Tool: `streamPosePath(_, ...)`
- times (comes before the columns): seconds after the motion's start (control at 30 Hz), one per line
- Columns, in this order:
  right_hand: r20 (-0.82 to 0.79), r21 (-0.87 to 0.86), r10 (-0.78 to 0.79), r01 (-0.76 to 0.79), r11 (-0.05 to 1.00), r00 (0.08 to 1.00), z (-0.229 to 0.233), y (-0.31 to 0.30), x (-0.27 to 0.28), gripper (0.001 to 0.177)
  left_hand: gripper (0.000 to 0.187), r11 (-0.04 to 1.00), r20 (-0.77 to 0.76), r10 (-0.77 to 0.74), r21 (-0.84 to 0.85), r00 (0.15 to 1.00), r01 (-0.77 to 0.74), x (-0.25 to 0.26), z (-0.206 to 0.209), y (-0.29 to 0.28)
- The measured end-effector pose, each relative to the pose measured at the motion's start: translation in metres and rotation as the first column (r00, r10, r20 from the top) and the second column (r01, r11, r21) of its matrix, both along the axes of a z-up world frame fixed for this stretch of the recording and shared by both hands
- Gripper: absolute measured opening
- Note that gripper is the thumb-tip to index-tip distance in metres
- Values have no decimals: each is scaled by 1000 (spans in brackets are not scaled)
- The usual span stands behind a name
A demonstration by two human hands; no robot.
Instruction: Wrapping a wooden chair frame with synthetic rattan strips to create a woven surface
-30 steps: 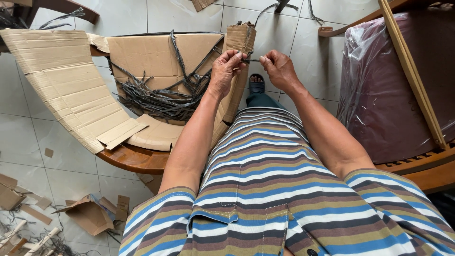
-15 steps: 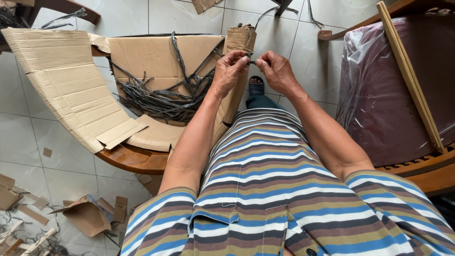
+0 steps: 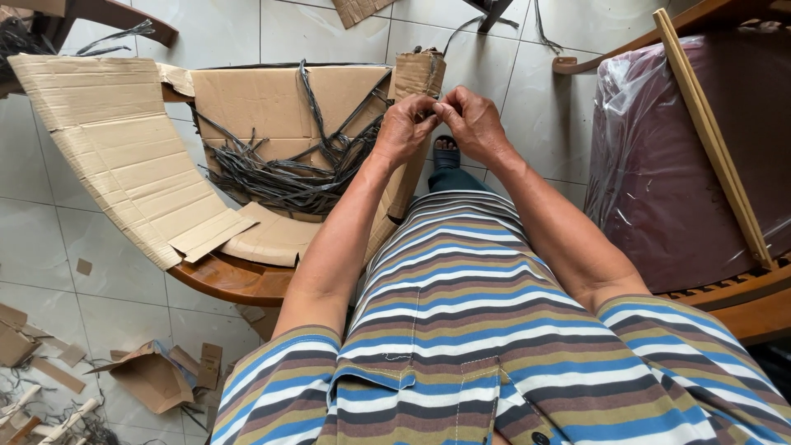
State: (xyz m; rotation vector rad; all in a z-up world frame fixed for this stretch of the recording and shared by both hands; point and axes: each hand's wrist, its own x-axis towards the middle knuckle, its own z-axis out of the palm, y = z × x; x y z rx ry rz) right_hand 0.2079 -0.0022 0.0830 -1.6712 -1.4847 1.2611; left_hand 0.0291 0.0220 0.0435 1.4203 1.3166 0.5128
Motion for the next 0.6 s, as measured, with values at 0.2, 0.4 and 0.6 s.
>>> streamPosePath(0.2, -156, -48, -92, 85, 995, 983, 7, 3, -1, 26, 12, 993, 108, 116, -39, 987, -113, 4, -15, -2)
streamPosePath(0.4, -114, -37, -166, 163, 986, 980, -3, -5, 21, 18, 18, 943, 120, 322, 47, 939, -329, -15, -13, -11)
streamPosePath(0.6, -90, -55, -240, 235, 970, 967, 23, -23, 54, 20, 17, 879, 7, 471, 81, 882, -470, -52, 16, -20)
